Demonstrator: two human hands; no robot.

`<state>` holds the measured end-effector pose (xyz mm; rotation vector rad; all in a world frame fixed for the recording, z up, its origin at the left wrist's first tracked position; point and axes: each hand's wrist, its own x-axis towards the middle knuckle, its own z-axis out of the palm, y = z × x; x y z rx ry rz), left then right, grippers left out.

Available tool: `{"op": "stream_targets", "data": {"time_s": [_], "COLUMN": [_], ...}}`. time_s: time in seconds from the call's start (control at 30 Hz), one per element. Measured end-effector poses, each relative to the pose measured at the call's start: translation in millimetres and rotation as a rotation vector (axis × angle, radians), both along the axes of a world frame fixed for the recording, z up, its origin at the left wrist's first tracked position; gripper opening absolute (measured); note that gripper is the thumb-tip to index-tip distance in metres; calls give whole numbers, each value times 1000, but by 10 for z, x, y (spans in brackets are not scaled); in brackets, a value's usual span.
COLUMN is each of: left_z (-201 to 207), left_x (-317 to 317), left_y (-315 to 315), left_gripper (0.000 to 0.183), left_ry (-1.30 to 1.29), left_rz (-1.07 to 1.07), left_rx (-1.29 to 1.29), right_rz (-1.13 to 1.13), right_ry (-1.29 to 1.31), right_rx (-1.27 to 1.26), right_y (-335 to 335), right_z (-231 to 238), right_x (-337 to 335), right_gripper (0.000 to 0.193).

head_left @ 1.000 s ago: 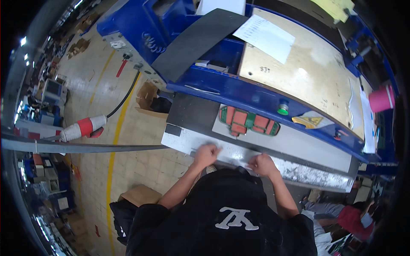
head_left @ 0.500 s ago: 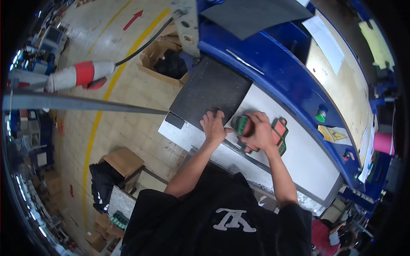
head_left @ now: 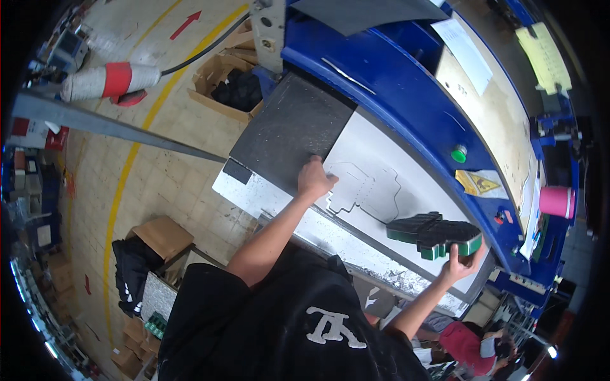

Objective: Cutting shoe components using a large industrial hydraulic press.

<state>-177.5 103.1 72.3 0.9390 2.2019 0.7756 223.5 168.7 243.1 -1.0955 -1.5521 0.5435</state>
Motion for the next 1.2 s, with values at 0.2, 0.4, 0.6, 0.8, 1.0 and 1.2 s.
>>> {"op": "stream_targets", "data": {"time_s": [0.2,0.4,0.6,0.8,1.0,1.2], "left_z": [263,194,222,21,-212,-277], "left_x": [5,85,-202,-178,-89,236], "left_y": [209,175,162,32,174,57], "left_gripper": [48,54,46,21,19,29], "left_ry": [151,-48,-497,-1449,-723,209], "left_rz": [-277,-41,-132,77,-116,-65], "left_rx": [-194,-126,-160,272,94,202], "right_rz": [253,893,924,482,379,49], "right_ry": [-749,-1143,-1264,-479,-757,-249], "right_rx": [-30,-146,-189,-244,-397,-296], "right_y": [246,153,-195,-398,-136,-409], "right_z": [94,-596,-942,-996,-1152,-554], "right_x": [-210,-701,-864,-2224,-2378,-1309], "right_gripper": [75,71,92,96,67,34]}}
